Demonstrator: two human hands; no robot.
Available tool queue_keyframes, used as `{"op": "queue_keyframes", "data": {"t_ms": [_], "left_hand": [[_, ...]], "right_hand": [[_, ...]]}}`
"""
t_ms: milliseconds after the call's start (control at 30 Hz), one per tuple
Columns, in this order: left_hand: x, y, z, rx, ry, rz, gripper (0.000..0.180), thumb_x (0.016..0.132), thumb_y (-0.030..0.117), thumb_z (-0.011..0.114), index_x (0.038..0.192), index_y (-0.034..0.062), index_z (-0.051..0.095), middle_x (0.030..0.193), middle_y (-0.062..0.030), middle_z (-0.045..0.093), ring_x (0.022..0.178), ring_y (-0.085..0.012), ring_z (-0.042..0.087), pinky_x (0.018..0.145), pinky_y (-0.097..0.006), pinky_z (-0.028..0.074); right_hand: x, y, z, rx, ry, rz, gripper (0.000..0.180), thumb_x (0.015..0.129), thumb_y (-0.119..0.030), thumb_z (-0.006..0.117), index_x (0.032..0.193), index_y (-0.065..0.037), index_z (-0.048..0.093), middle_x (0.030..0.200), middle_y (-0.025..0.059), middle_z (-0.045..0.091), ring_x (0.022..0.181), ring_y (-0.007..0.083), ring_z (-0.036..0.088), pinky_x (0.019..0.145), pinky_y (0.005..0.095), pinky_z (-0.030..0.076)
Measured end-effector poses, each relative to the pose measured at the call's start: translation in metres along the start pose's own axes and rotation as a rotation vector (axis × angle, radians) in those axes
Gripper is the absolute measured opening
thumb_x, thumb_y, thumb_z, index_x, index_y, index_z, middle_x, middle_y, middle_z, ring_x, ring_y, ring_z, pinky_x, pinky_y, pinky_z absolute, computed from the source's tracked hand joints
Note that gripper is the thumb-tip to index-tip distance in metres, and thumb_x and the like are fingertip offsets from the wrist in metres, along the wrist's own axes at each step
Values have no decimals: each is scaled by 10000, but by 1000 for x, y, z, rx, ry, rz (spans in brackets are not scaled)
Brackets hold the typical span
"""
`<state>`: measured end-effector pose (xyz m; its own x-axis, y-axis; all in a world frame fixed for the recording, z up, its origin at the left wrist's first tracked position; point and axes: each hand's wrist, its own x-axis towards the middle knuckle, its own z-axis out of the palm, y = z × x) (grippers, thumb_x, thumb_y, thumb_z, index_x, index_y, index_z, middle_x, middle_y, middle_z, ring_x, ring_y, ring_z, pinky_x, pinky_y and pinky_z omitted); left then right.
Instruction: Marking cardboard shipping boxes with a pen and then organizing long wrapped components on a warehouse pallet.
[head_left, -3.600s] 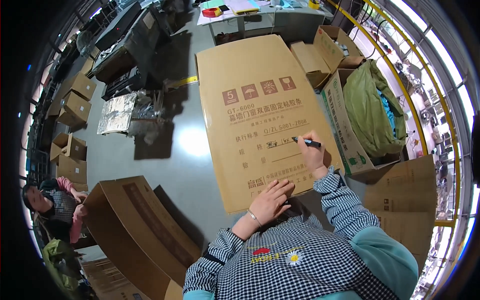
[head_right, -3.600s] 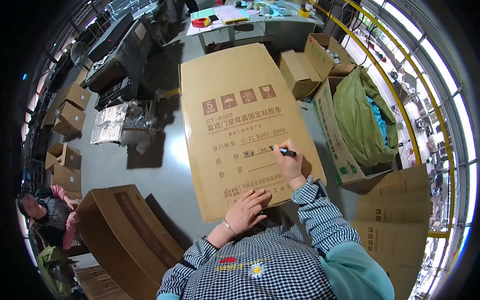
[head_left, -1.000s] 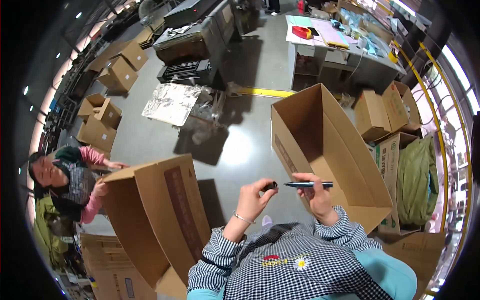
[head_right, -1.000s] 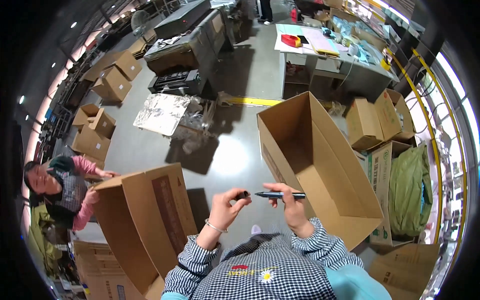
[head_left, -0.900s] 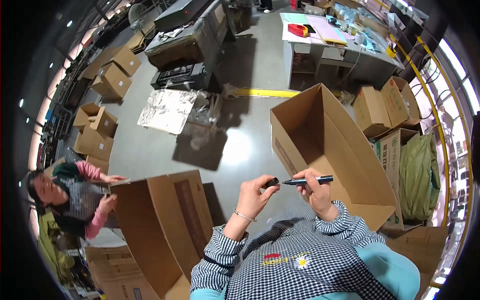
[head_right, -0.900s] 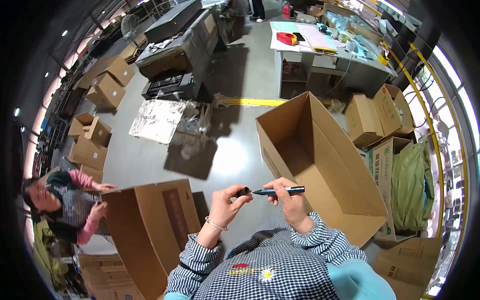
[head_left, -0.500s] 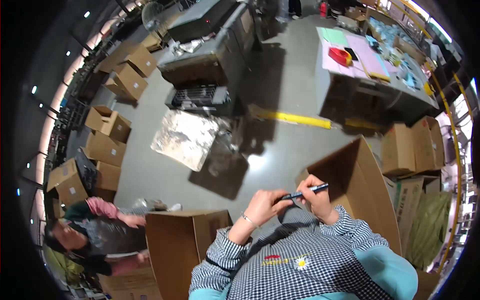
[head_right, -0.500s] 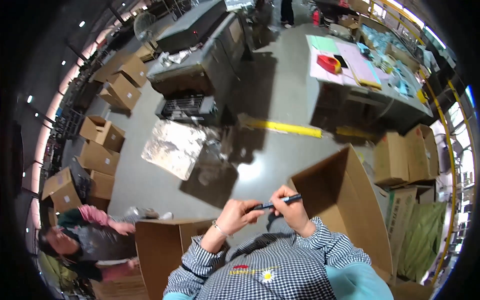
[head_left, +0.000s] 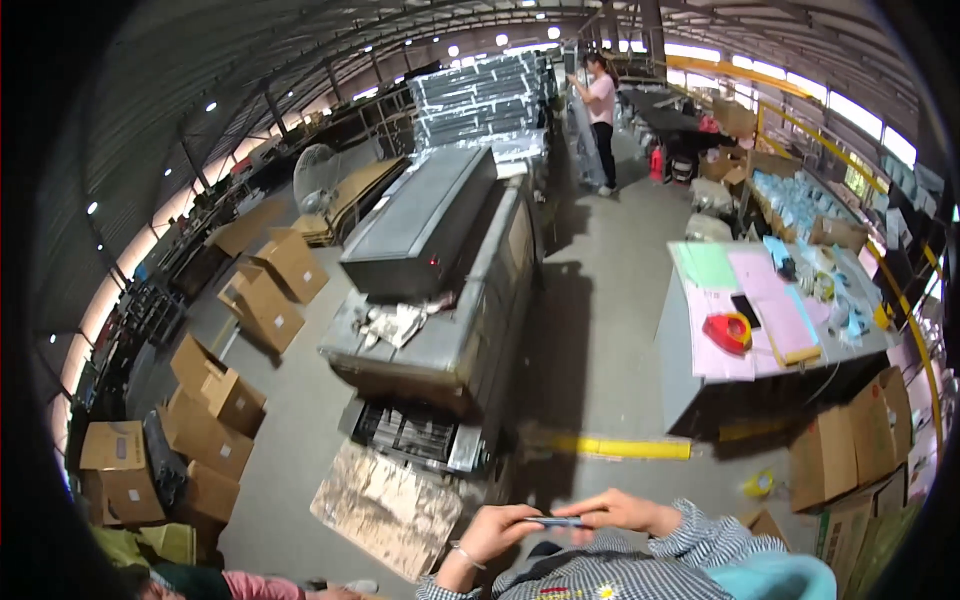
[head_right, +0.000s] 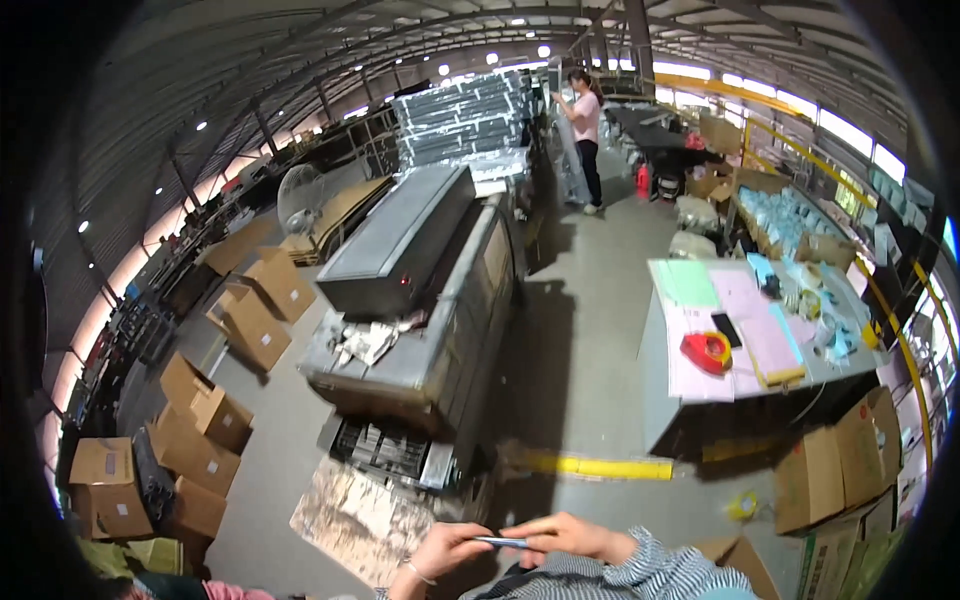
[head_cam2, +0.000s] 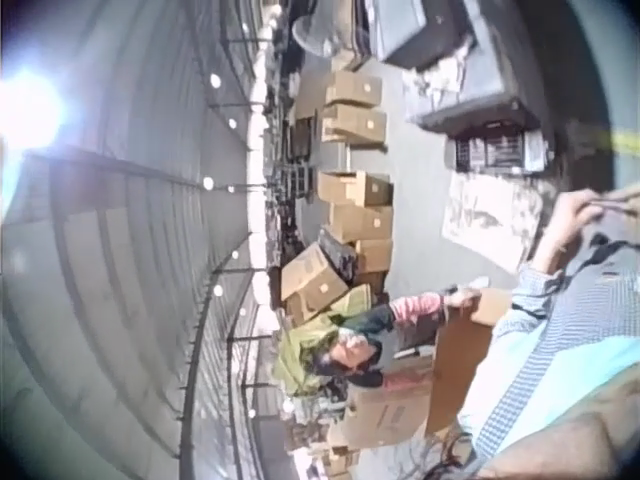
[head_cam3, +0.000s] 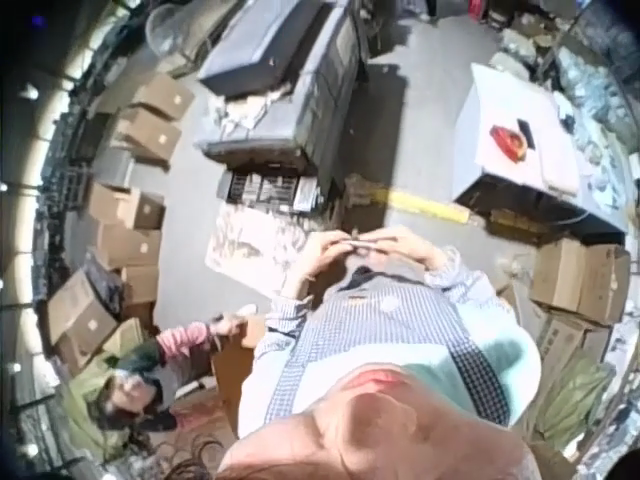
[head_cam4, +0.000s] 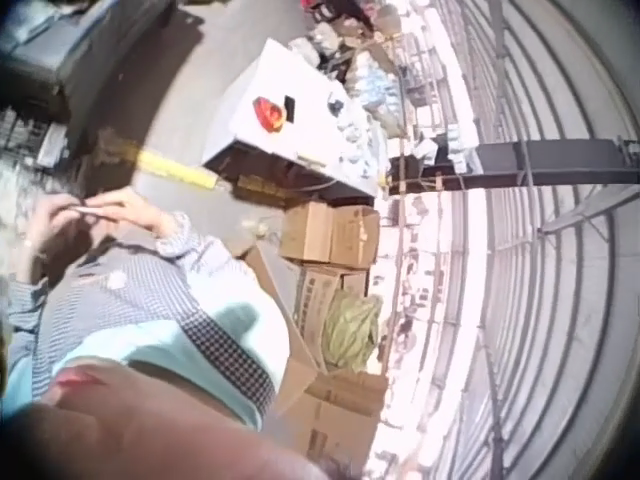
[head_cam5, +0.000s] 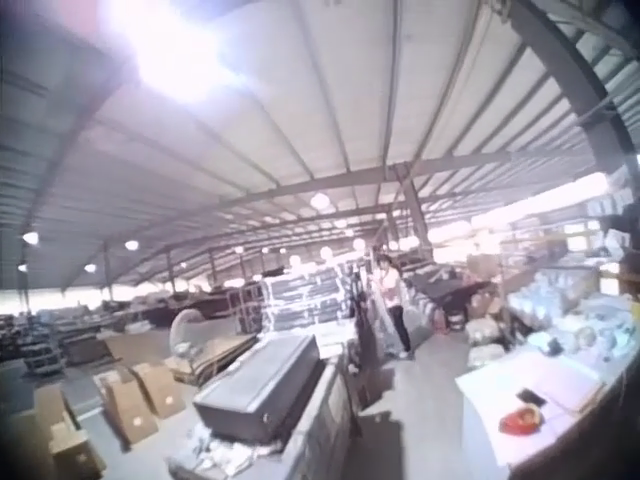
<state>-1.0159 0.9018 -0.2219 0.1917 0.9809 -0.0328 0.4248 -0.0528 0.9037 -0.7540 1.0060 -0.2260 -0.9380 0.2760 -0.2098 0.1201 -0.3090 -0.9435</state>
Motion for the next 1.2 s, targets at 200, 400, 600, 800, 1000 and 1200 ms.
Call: {"op": "queue_keyframes", "data": {"t_ms": [200,400,600,800,1000,1200], "left_hand": [[272,-10,-15,-181,-28,422,264,921,203,701,1087,8,640,1015,-103,665,921,-247,659,833,-340,523],[501,-14,-15,-1509,336,-72,643,993,541,559,548,177,270,496,57,269,419,-70,263,436,-242,285],[625,-9,-75,-1634,601,328,625,1032,438,517,539,194,220,451,64,230,372,-67,194,368,-248,146],[820,-133,-106,-1807,-300,560,393,1037,420,498,826,109,610,782,-32,662,743,-173,615,698,-341,488],[1016,-100,-218,-937,572,287,414,1056,386,438,871,66,624,897,-21,637,855,-123,596,849,-299,491],[1283,-106,-258,-1160,141,244,322,1045,316,534,884,45,601,903,-32,632,851,-128,594,841,-293,492]], "right_hand": [[36,-56,-129,-575,836,-67,255,939,-210,670,1108,-19,673,900,110,676,826,203,648,792,348,510],[133,-147,-321,-913,715,-38,274,1019,-164,555,1149,60,646,1090,226,688,950,356,646,866,416,497],[212,-209,-484,-556,352,-117,252,1036,-201,545,1090,24,644,850,92,634,713,160,556,626,293,458],[303,-204,-677,344,-35,346,224,966,-261,621,1050,-59,574,785,65,496,682,196,493,580,341,407],[30,-53,-1145,0,303,132,221,968,-258,622,1044,-54,585,792,73,526,701,193,519,617,343,428],[145,-144,-1035,-266,693,86,218,969,-253,622,1037,-48,597,801,83,562,724,189,550,661,344,452]]}}
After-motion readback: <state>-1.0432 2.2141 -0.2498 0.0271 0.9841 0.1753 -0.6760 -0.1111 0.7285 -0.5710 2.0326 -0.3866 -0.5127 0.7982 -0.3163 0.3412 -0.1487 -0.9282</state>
